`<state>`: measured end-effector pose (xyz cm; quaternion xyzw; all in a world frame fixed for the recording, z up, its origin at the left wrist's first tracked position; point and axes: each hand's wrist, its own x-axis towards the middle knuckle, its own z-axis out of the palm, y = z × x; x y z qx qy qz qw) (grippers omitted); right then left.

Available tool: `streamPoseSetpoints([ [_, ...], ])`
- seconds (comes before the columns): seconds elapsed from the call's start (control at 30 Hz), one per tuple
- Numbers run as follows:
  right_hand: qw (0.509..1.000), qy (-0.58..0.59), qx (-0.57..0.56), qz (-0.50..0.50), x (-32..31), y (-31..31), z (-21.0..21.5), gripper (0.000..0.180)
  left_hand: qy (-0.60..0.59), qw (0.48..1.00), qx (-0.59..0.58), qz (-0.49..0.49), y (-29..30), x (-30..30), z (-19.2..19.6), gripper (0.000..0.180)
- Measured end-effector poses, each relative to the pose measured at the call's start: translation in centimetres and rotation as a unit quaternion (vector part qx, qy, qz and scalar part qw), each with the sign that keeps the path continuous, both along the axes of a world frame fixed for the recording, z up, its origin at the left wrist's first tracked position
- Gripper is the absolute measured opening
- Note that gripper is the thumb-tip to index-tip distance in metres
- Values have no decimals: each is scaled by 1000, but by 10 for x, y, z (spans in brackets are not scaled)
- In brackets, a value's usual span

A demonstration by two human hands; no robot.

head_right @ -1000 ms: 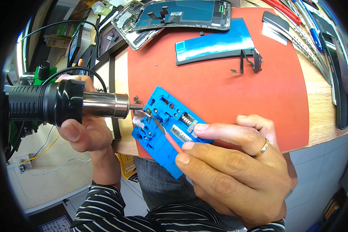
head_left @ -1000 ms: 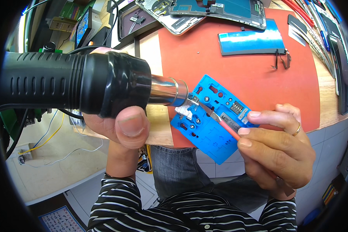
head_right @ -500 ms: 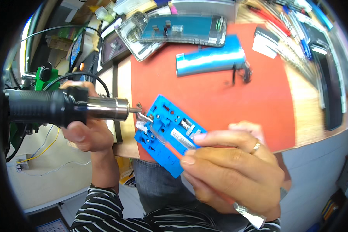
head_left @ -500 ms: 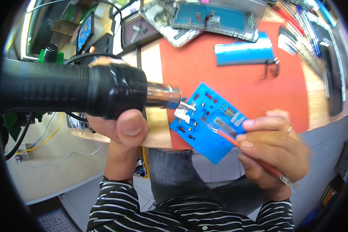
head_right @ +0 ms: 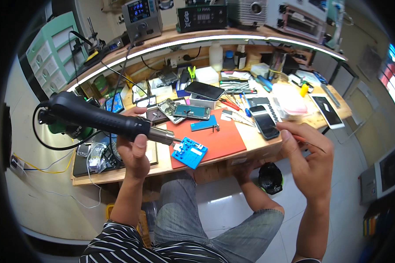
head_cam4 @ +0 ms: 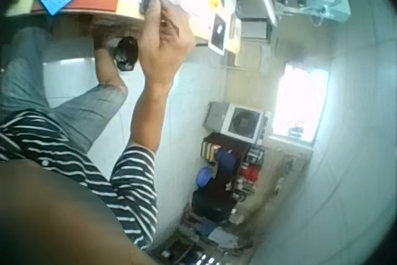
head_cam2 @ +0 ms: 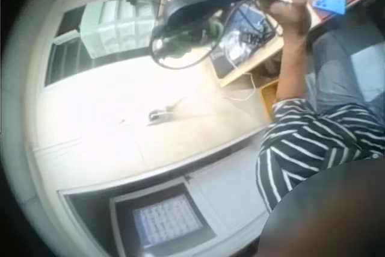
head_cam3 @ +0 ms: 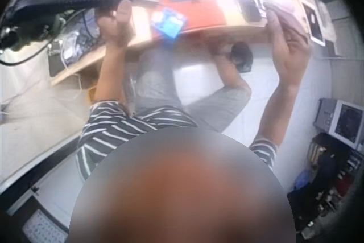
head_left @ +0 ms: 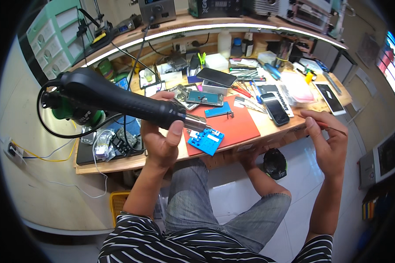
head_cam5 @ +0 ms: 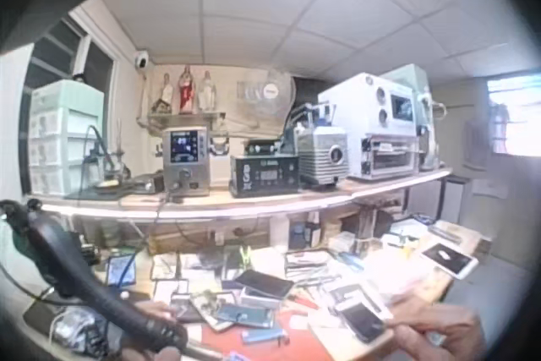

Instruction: The person uses a hot air gun and a brush to apply heat and flux to a blue circuit board, then uses tweezers to position and attach a small component. The person continues to heat and adjust the component on the board.

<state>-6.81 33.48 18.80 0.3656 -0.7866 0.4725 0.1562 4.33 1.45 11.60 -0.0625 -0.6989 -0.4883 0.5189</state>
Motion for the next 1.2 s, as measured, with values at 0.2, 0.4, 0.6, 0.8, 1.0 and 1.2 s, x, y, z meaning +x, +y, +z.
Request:
streamPoseSetpoints([
  [0.2,995,-61,75,-13,44,1,18,20,21,996,-12,-83,14,33,18,36],
  [0.4,877,-29,475,-64,-12,-78,-31,40,-13,989,59,-132,3,29,92,36],
  [0.6,798,-87,595,-49,-93,-111,-86,38,36,990,82,-113,-22,23,108,29],
  [0.8,849,-117,515,-14,-140,-89,-87,38,20,997,50,-48,-30,11,111,34],
  [1.0,966,130,-15,222,-106,-158,123,51,11,991,-121,58,-41,-51,158,38],
  [1.2,940,273,126,160,50,-197,264,40,77,936,-305,156,-54,-114,199,48],
])
